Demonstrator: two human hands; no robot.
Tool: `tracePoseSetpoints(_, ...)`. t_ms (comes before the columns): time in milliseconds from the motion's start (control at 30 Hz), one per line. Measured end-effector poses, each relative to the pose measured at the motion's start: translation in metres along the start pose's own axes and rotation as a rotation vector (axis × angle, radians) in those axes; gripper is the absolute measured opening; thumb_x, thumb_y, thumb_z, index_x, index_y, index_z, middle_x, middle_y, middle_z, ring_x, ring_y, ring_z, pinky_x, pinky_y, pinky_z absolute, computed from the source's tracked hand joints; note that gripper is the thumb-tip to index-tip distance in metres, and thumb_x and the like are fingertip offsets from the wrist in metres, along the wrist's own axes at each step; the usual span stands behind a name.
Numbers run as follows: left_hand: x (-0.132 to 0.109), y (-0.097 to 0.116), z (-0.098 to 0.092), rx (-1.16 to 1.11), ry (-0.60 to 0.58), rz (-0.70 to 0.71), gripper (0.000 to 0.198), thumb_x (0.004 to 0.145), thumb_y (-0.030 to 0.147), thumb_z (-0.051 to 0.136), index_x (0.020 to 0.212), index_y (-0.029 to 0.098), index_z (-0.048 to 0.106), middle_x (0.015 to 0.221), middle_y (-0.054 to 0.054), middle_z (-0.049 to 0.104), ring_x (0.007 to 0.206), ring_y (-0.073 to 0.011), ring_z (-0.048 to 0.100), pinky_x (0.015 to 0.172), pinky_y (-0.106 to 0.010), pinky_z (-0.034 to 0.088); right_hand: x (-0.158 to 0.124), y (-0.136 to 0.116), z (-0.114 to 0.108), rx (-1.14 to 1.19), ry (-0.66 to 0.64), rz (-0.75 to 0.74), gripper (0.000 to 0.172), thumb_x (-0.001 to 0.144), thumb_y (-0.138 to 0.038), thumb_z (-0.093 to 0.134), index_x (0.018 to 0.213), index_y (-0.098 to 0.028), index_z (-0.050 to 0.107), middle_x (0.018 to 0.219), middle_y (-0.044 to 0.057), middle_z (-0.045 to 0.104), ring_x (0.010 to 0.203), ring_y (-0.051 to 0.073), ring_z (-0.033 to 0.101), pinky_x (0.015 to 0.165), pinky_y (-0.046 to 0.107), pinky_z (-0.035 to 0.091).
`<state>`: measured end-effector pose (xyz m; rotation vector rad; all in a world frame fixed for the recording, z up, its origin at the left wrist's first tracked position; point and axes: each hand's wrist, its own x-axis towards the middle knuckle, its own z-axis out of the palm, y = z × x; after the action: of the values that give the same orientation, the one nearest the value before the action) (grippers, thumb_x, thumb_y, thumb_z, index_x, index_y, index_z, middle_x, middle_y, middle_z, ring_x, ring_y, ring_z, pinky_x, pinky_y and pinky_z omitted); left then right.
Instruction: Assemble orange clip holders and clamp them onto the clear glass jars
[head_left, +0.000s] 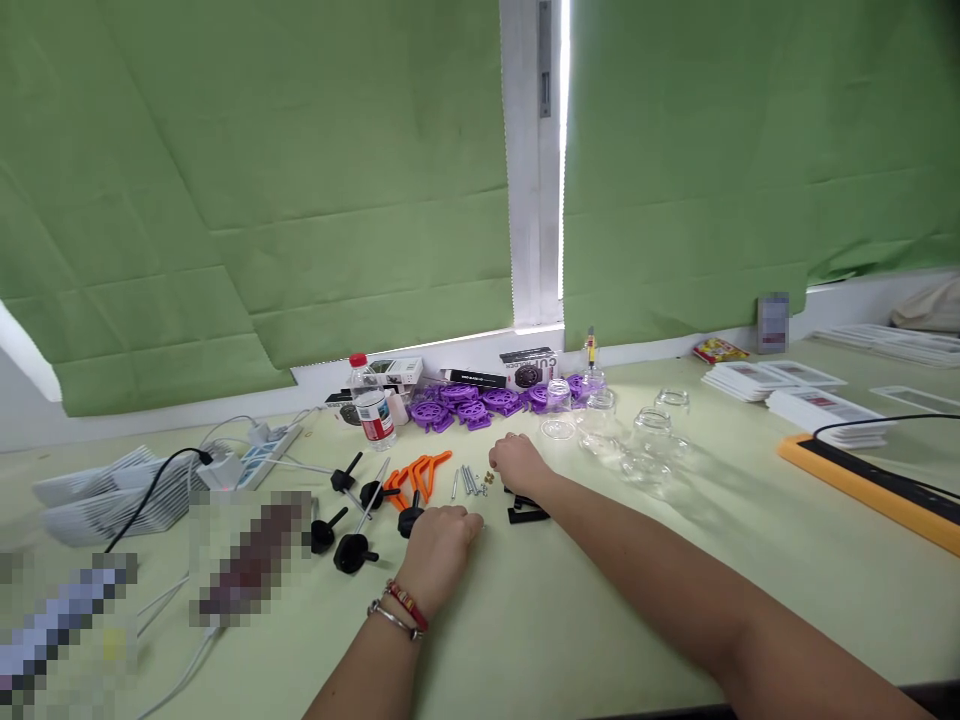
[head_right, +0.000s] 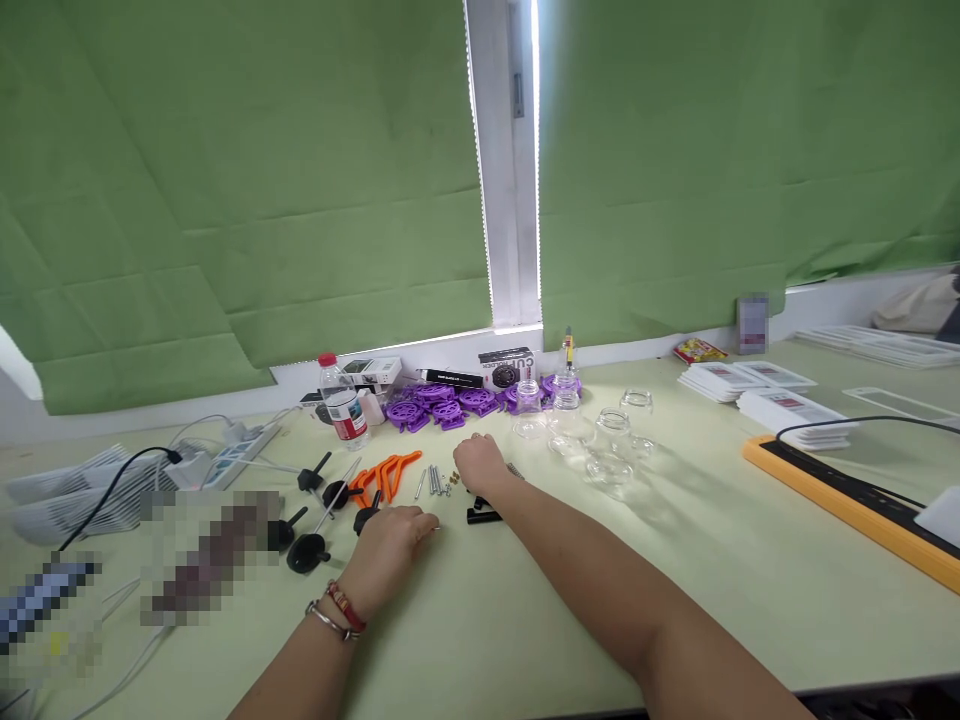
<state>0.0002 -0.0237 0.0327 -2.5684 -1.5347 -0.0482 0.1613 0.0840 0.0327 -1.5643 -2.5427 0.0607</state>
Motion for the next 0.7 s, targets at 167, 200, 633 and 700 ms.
tracePoseSetpoints(167,0.0,-0.002,-0.004,-0.036,-0.032,-0.008,0.024,0.078,0.004,0.044,0.079,0.018,0.064,0.078,-0.006,0.065,0.075,-0.0187,0.059,0.064,-0.028,0.036,0.006,-0.003,0.007,-0.052,-0.042,0.0,0.023,0.075,-0.004,0.056,0.085,-0.016,0.072,0.092,0.012,0.07,0.095,0.024,0.057,0.078,0.03,0.035)
tracePoseSetpoints(200,0.0,-0.002,-0.005,-0.044,-0.033,-0.015,0.025,0.077,0.003,0.044,0.081,0.018,0.064,0.078,-0.006,0.065,0.076,-0.0188,0.059,0.065,-0.028,0.037,0.006,-0.003,0.007,-0.051,-0.047,0.002,0.022,0.076,-0.005,0.056,0.085,-0.016,0.072,0.092,0.012,0.07,0.094,0.023,0.057,0.078,0.03,0.035)
tracePoseSetpoints(633,-0.006,-0.065,-0.05,-0.357,0.737,-0.257,0.034,0.088,0.019,0.038,0.113,0.018,0.062,0.09,-0.008,0.068,0.081,-0.0174,0.063,0.076,-0.03,0.05,-0.024,0.015,-0.004,0.106,0.075,0.014,0.032,0.087,-0.011,0.044,0.102,-0.022,0.07,0.101,0.008,0.068,0.096,0.021,0.058,0.081,0.029,0.039)
tracePoseSetpoints(700,-0.003,-0.102,-0.067,-0.413,0.687,-0.489,0.035,0.088,0.028,0.04,0.113,0.016,0.061,0.085,-0.007,0.068,0.072,-0.0168,0.062,0.068,-0.028,0.05,-0.036,0.019,-0.008,0.187,0.121,0.007,0.033,0.088,-0.012,0.042,0.1,-0.022,0.071,0.101,0.007,0.068,0.096,0.021,0.057,0.082,0.03,0.04)
